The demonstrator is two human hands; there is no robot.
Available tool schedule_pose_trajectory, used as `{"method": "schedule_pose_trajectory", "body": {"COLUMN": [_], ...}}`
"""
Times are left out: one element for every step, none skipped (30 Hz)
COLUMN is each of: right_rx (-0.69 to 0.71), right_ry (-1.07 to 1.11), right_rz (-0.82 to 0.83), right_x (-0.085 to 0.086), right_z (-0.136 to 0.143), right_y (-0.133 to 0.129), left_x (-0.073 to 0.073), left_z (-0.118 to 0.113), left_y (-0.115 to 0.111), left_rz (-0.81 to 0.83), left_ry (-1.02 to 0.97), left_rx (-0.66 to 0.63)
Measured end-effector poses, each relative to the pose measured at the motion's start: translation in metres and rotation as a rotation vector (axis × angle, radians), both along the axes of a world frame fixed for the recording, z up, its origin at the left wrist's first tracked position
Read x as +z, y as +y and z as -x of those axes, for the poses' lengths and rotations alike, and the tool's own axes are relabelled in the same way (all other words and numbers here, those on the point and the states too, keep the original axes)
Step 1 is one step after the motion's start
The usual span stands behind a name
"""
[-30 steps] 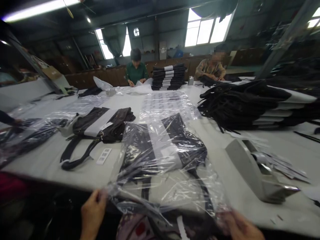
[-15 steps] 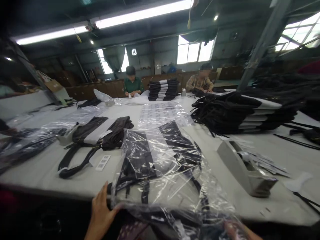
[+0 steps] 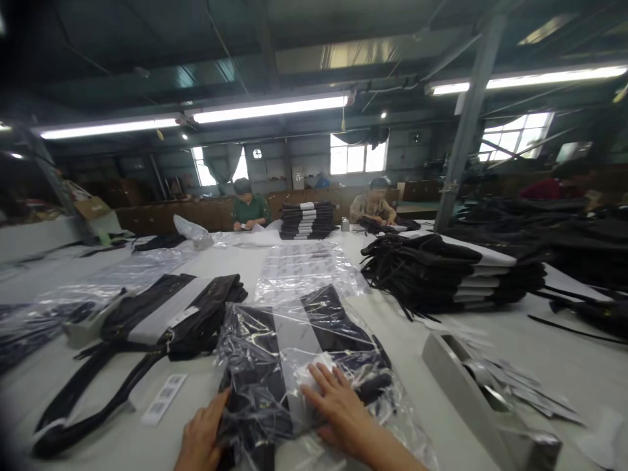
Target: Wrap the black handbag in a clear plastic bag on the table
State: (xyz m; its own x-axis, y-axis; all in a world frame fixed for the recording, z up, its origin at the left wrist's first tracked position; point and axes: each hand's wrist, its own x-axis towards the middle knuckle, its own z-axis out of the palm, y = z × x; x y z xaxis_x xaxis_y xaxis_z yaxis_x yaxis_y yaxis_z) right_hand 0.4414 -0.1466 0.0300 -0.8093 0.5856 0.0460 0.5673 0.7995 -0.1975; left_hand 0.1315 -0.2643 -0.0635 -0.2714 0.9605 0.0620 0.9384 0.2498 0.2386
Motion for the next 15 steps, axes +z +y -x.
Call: {"method": "schedule_pose_trajectory", "body": {"right_rx": [0.017, 0.021, 0.005, -0.027, -0.065, -0.105, -0.143, -0.176, -0.203, -0.226, -0.246, -0.263, -0.274, -0.278, -0.277], "right_ry": [-0.042, -0.066, -0.077, -0.082, -0.086, -0.087, -0.087, -0.082, -0.075, -0.068, -0.062, -0.058, -0.053, -0.045, -0.036], "right_rz": [0.045, 0.069, 0.071, 0.054, 0.027, -0.003, -0.032, -0.057, -0.077, -0.09, -0.097, -0.098, -0.095, -0.092, -0.088], "right_x": [-0.009, -0.018, -0.026, -0.033, -0.04, -0.045, -0.049, -0.052, -0.054, -0.056, -0.057, -0.057, -0.057, -0.057, -0.056], "right_z": [0.019, 0.034, 0.044, 0.051, 0.056, 0.06, 0.063, 0.066, 0.069, 0.072, 0.075, 0.077, 0.078, 0.079, 0.079], "right_y": [0.009, 0.017, 0.024, 0.031, 0.037, 0.042, 0.047, 0.052, 0.056, 0.06, 0.063, 0.066, 0.068, 0.07, 0.071], "left_x": [0.006, 0.012, 0.018, 0.024, 0.029, 0.033, 0.036, 0.037, 0.036, 0.033, 0.03, 0.025, 0.02, 0.015, 0.011], "left_z": [-0.001, -0.001, 0.0, 0.003, 0.006, 0.012, 0.02, 0.03, 0.042, 0.054, 0.066, 0.076, 0.082, 0.084, 0.081], "left_y": [0.014, 0.029, 0.044, 0.058, 0.07, 0.078, 0.081, 0.08, 0.073, 0.062, 0.046, 0.028, 0.009, -0.01, -0.028], "left_rz": [-0.017, -0.046, -0.09, -0.144, -0.198, -0.246, -0.282, -0.303, -0.311, -0.316, -0.32, -0.326, -0.329, -0.326, -0.32], "left_ry": [-0.028, -0.066, -0.111, -0.161, -0.211, -0.253, -0.284, -0.299, -0.299, -0.285, -0.262, -0.244, -0.243, -0.264, -0.301], "left_rx": [-0.025, -0.055, -0.085, -0.113, -0.135, -0.15, -0.151, -0.136, -0.106, -0.055, 0.005, 0.066, 0.114, 0.154, 0.205]}}
